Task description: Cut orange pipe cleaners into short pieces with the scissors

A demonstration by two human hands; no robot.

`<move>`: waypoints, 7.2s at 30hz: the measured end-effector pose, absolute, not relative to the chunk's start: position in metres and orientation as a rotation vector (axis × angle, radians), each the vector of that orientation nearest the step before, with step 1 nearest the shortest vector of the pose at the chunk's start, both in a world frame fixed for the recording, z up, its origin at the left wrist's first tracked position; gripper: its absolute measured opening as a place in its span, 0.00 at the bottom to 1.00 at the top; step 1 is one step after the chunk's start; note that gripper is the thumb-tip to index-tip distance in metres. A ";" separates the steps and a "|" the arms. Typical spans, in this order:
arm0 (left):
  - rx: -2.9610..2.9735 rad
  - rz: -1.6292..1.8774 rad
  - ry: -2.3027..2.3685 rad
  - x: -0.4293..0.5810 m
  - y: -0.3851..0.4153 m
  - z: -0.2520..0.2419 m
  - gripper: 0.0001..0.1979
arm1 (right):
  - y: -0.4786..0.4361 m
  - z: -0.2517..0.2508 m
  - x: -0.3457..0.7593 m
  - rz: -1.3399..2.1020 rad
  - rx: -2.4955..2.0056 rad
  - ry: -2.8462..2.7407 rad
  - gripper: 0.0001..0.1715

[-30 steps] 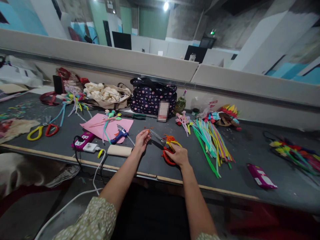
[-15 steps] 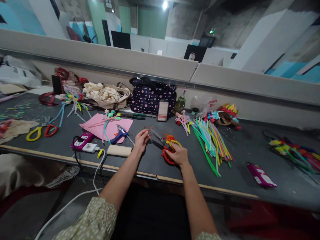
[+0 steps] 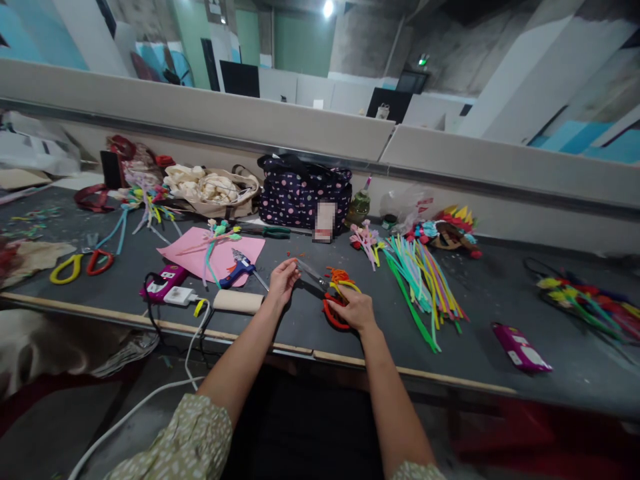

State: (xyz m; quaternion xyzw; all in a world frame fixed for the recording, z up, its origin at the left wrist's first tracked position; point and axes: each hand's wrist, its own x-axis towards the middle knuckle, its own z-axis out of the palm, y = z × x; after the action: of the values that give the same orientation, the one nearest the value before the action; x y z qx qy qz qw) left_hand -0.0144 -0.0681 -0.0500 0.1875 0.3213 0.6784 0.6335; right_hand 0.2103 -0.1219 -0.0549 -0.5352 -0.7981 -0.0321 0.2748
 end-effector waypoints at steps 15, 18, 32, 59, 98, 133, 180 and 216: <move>0.426 1.522 0.717 -0.014 -0.068 -0.052 0.12 | -0.119 -0.059 0.211 -0.095 -1.446 -2.168 0.27; 0.413 1.522 0.718 -0.014 -0.069 -0.050 0.12 | -0.120 -0.057 0.210 -0.086 -1.442 -2.171 0.26; 0.390 1.517 0.712 -0.014 -0.068 -0.050 0.13 | -0.121 -0.056 0.209 -0.059 -1.460 -2.187 0.25; 0.434 1.585 0.771 -0.011 -0.066 -0.048 0.12 | -0.122 -0.056 0.209 -0.144 -1.494 -2.163 0.25; 0.426 1.498 0.712 -0.012 -0.068 -0.045 0.13 | -0.120 -0.058 0.211 -0.200 -1.523 -2.116 0.30; 0.464 1.541 0.787 -0.010 -0.071 -0.043 0.15 | -0.121 -0.055 0.209 -0.218 -1.502 -2.121 0.30; 0.470 1.578 0.817 -0.014 -0.068 -0.049 0.15 | -0.120 -0.059 0.212 -0.042 -1.427 -2.145 0.24; 0.802 1.818 1.069 -0.012 -0.069 -0.053 0.13 | -0.121 -0.055 0.207 -0.193 -1.512 -2.059 0.29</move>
State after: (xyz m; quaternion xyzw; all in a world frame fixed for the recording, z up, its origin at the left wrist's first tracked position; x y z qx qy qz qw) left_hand -0.0124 -0.0690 -0.0529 0.3212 0.4280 0.7281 0.4284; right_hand 0.2074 -0.1214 -0.0547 -0.5654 -0.7703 -0.0721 0.2859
